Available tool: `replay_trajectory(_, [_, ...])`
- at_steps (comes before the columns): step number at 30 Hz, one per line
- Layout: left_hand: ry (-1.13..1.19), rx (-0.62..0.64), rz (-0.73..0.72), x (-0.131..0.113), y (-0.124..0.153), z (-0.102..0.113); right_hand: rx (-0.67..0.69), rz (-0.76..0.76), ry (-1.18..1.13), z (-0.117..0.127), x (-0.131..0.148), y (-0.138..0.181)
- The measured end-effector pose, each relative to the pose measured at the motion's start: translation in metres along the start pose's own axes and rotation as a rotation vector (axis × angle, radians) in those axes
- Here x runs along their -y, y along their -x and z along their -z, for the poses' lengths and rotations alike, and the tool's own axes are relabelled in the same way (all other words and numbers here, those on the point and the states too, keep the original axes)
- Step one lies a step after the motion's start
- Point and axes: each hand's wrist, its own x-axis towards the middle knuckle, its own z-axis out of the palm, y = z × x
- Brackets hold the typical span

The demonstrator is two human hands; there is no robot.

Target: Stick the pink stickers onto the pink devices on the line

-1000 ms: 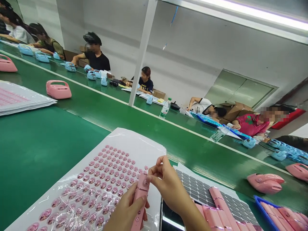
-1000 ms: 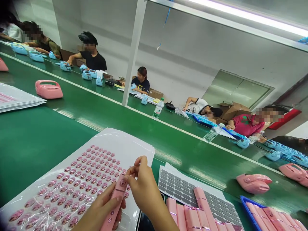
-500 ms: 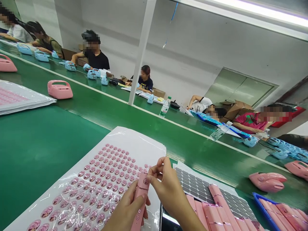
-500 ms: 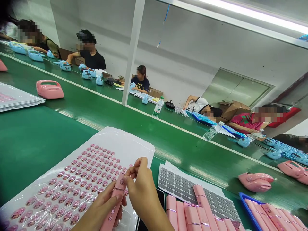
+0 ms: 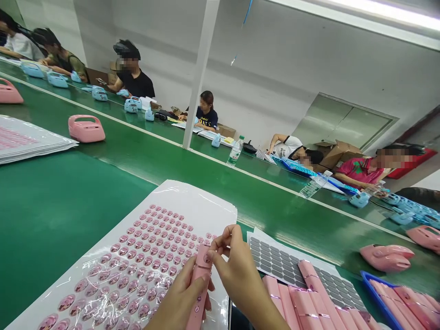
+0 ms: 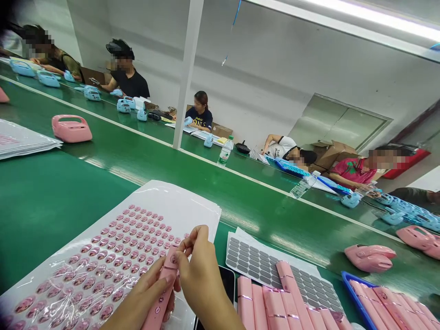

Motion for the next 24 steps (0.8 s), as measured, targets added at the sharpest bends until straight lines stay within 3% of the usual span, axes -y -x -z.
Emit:
replay_trajectory(15, [-0.009,0.005,-0.018,0.001,0.003,0.003,-0.065,0.016,0.032,-0.005,-0.003,0.004])
replay_trajectory(18, [0.03,0.028,0.056,0.004,0.003,0.003,-0.117,0.044,0.074,-0.005,-0.004,0.008])
replay_trajectory(22, [-0.002,0.14,0.076,-0.004,0.007,0.008,-0.26,0.071,0.169,0.02,-0.014,0.024])
replay_trajectory(24, [-0.062,0.082,0.07,-0.011,0.01,0.019,-0.343,0.015,0.283,0.044,-0.032,0.041])
